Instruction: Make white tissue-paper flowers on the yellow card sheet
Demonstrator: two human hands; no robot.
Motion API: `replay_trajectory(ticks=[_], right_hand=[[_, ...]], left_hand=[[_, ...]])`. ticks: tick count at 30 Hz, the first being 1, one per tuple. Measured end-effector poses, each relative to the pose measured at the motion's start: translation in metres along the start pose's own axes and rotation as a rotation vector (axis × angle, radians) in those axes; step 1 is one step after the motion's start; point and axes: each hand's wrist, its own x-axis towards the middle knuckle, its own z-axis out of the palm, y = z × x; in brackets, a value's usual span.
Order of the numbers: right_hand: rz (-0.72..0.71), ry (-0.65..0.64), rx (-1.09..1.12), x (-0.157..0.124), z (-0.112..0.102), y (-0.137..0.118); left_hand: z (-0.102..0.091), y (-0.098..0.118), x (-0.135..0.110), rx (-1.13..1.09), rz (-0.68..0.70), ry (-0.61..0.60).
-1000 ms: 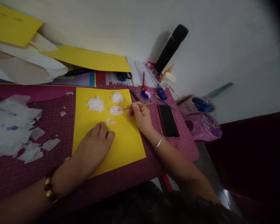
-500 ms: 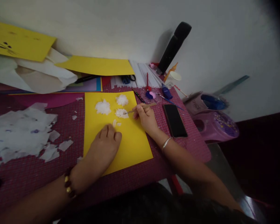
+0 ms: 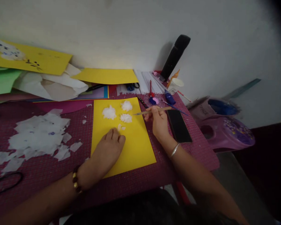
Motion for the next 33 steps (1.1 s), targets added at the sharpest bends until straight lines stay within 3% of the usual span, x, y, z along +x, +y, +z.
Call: replay_trajectory(ticks=[3,5,7,10,12,15,17,27,33], right_hand=[[0.034,-0.042,0.052,-0.001,0.003,0.000],[0.081,-0.067,0.073,-0.003,0.006,0.001],[0.135,-0.087,0.102,-0.005,0.009,0.003],[0.191,-0.122,0.173,-0.008,0.011,0.007],[0.205,-0.149,0.201,-0.010,0.011,0.008],[0.213,-0.196,0.185,-0.011,0.009,0.009],[0.214,-0.215,0.176,-0.012,0.007,0.010],[0.217,-0.202,0.166,-0.011,0.009,0.008],[0.165,-0.154,0.103,-0.005,0.005,0.002]], left_hand=[[-0.009,-0.029,0.005,-0.204,0.026,-0.043],[-0.020,-0.066,0.006,-0.500,0.011,-0.110],[-0.033,-0.107,0.002,-0.750,-0.090,-0.121],[-0.049,-0.155,-0.013,-0.680,-0.354,-0.025],[-0.055,-0.169,-0.022,-0.583,-0.405,-0.106],[-0.052,-0.172,-0.026,-0.550,-0.307,-0.417],[-0.045,-0.169,-0.025,-0.547,-0.266,-0.523],[-0.025,-0.158,-0.048,-0.699,-0.255,-0.415],[-0.018,-0.161,-0.055,-0.644,-0.231,-0.356]])
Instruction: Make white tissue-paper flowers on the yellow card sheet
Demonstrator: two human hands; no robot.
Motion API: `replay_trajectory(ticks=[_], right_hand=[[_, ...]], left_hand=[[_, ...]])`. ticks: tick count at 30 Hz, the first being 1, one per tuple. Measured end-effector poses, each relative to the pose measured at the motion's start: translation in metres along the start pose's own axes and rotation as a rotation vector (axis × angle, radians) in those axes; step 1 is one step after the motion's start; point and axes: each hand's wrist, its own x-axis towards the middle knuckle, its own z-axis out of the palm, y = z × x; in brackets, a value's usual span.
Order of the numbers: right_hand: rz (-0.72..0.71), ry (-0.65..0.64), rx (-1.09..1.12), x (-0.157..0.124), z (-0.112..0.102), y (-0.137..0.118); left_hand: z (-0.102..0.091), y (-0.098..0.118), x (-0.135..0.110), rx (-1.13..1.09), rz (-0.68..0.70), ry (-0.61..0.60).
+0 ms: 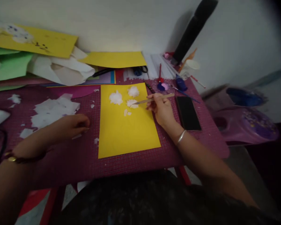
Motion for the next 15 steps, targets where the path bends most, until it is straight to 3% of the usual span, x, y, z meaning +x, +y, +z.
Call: replay_trajectory(ticks=[4,8,12,15], right_hand=[[-0.120,-0.134,-0.087,-0.002,-0.003,-0.002],[-0.186,-0.265,-0.146,-0.004,-0.001,0.003],[-0.232,-0.327,-0.192,-0.003,0.001,0.012],[-0.250,-0.363,-0.226,-0.003,0.001,0.017]], left_hand=[[-0.026,0.013,0.010,-0.094,0.042,0.142],[-0.044,0.058,0.036,-0.179,0.106,0.268],[-0.029,0.091,0.075,-0.331,0.223,0.156],[-0.011,0.092,0.097,-0.541,0.222,0.128]])
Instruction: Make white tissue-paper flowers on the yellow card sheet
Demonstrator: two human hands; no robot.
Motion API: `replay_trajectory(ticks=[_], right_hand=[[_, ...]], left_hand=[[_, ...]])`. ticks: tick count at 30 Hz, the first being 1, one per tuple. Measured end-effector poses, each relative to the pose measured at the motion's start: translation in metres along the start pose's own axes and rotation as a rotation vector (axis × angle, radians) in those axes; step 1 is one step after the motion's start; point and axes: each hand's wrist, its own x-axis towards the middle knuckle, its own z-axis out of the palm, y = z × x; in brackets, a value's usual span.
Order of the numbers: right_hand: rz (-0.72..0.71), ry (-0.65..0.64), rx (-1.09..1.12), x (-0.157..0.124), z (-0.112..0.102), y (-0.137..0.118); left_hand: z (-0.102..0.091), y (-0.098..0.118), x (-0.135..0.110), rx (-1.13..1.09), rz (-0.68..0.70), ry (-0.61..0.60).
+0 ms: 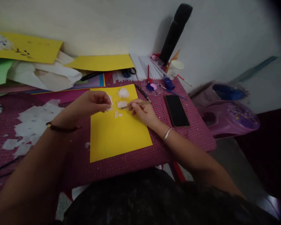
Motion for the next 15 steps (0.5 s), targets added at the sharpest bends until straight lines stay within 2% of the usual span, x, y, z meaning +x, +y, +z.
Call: replay_trajectory(ticks=[3,6,11,15], right_hand=[[0.009,-0.002,-0.033,0.000,0.001,0.004],[0.018,0.025,-0.043,0.001,0.002,0.007],[0.039,0.079,-0.027,0.002,0.002,0.004],[0.057,0.106,-0.024,0.002,0.002,0.000]], left_hand=[[0.007,-0.018,0.006,-0.168,-0.029,0.058],[0.010,-0.031,0.007,-0.214,-0.041,0.057],[0.015,-0.037,0.011,-0.160,-0.019,0.025],[0.016,-0.034,0.011,-0.016,-0.045,0.015]])
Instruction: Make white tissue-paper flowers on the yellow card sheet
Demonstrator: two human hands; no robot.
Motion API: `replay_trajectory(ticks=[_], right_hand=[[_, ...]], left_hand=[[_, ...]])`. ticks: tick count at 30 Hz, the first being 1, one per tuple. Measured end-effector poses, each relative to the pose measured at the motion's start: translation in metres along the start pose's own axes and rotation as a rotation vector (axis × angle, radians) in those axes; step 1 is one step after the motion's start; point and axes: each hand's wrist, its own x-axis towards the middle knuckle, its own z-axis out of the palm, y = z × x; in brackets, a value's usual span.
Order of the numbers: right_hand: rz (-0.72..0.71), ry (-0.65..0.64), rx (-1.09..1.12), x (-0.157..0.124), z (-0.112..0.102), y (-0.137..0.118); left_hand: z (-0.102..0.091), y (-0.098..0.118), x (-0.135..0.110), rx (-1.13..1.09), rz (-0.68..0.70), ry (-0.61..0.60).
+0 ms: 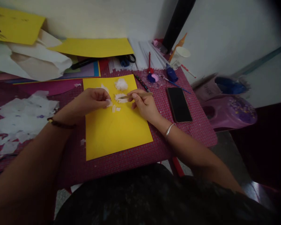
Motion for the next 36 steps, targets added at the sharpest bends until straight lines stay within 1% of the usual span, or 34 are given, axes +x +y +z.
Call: replay_trajectory(ticks=[2,3,6,8,11,14,15,17,19,21,25,33,36], right_hand=[[0.010,0.006,-0.005,0.001,0.000,0.000],[0.015,0.007,-0.008,0.001,0.000,0.001],[0.014,0.015,0.002,0.003,0.000,0.003],[0.010,0.021,0.009,0.004,0.001,0.003],[0.015,0.018,0.001,0.004,0.000,0.001],[0.009,0.027,-0.003,0.003,-0.003,-0.002],[0.004,0.038,-0.003,0.002,-0.004,-0.003],[-0.006,0.054,-0.003,0.001,-0.006,-0.004],[-0.008,0.044,-0.008,0.001,-0.006,-0.004],[-0.006,0.014,-0.019,0.001,-0.005,-0.003],[0.009,-0.031,-0.040,0.000,-0.003,-0.002],[0.016,-0.040,-0.063,0.001,0.001,0.000],[0.006,-0.030,-0.035,0.002,0.004,-0.002]], left_hand=[[-0.001,0.004,-0.002,0.071,-0.009,0.003],[-0.002,0.006,-0.003,0.098,0.010,0.016],[0.000,0.012,-0.001,0.159,0.124,0.069],[0.004,0.015,0.003,0.173,0.163,0.078],[0.011,0.014,0.010,0.141,0.089,0.034],[0.011,0.012,0.011,0.072,0.014,0.000],[0.009,0.011,0.010,0.035,0.004,0.012],[0.004,0.008,0.007,-0.064,-0.015,0.073],[-0.001,0.005,0.005,-0.134,-0.041,0.122],[-0.002,0.002,0.004,-0.133,-0.068,0.120],[-0.001,-0.002,0.004,-0.089,-0.091,0.074],[0.003,-0.003,0.003,-0.105,-0.094,0.076],[0.004,-0.003,0.002,-0.065,-0.070,0.074]])
